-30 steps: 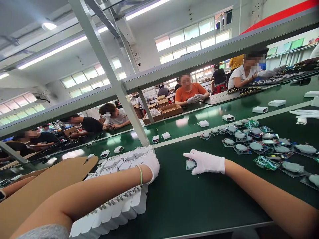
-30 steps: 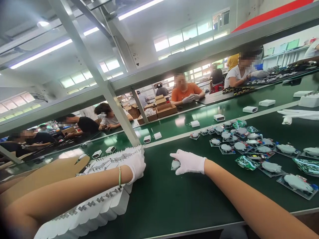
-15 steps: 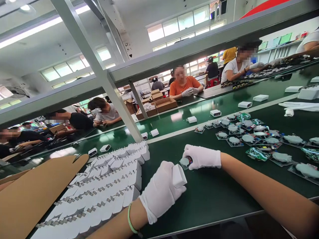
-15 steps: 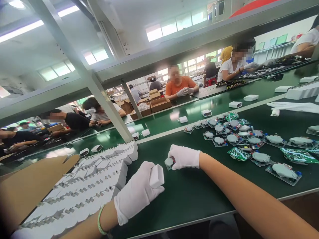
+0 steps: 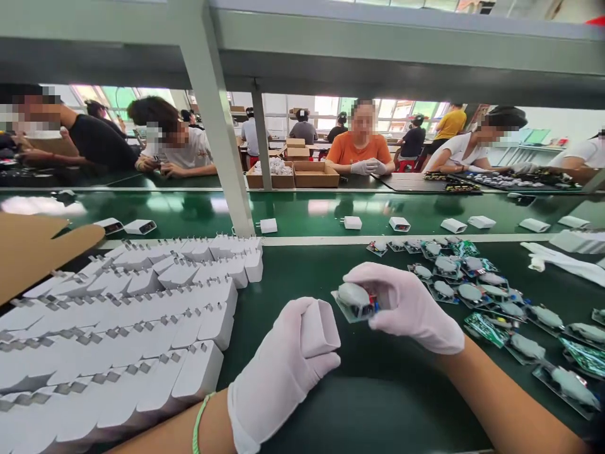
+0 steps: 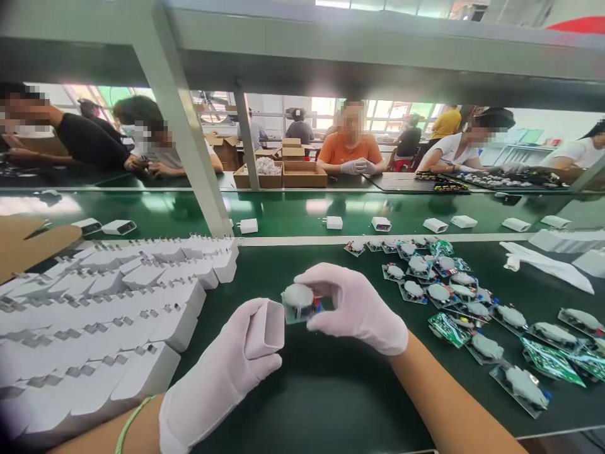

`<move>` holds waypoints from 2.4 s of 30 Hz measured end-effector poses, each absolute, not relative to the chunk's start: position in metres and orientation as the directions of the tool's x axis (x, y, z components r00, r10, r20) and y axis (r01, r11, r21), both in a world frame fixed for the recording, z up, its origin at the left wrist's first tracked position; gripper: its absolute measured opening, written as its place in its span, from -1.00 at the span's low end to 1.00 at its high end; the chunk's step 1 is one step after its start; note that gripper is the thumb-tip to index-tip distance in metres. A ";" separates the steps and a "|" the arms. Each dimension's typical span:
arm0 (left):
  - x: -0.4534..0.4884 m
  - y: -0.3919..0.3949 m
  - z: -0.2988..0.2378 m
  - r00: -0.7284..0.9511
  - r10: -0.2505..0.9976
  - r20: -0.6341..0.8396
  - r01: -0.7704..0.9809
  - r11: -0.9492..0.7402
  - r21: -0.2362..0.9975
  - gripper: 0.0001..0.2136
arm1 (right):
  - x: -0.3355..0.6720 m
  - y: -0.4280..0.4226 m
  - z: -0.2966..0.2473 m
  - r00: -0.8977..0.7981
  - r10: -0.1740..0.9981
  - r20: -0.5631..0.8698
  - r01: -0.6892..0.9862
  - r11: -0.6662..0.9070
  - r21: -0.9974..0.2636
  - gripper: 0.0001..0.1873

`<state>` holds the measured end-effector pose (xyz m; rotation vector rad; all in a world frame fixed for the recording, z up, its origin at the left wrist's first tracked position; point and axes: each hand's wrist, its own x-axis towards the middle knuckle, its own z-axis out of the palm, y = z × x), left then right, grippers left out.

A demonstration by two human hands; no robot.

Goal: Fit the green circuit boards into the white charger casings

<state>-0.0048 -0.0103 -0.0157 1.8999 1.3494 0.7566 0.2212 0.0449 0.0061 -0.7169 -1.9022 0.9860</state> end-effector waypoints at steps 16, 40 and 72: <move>0.001 -0.012 -0.018 0.326 0.924 0.198 0.524 -0.352 0.776 -0.55 | 0.203 0.007 0.021 -0.516 0.465 0.720 0.438 0.865 -0.245 -0.64; -0.001 -0.010 -0.013 0.381 0.863 0.331 0.523 -0.496 0.693 -0.67 | 0.205 -0.003 0.027 -0.559 0.353 0.750 0.456 0.887 -0.077 -0.88; -0.004 -0.014 -0.011 0.418 0.772 0.479 0.459 -0.635 0.621 -0.62 | 0.197 -0.006 0.020 -0.621 0.340 0.707 0.527 0.848 0.054 -0.80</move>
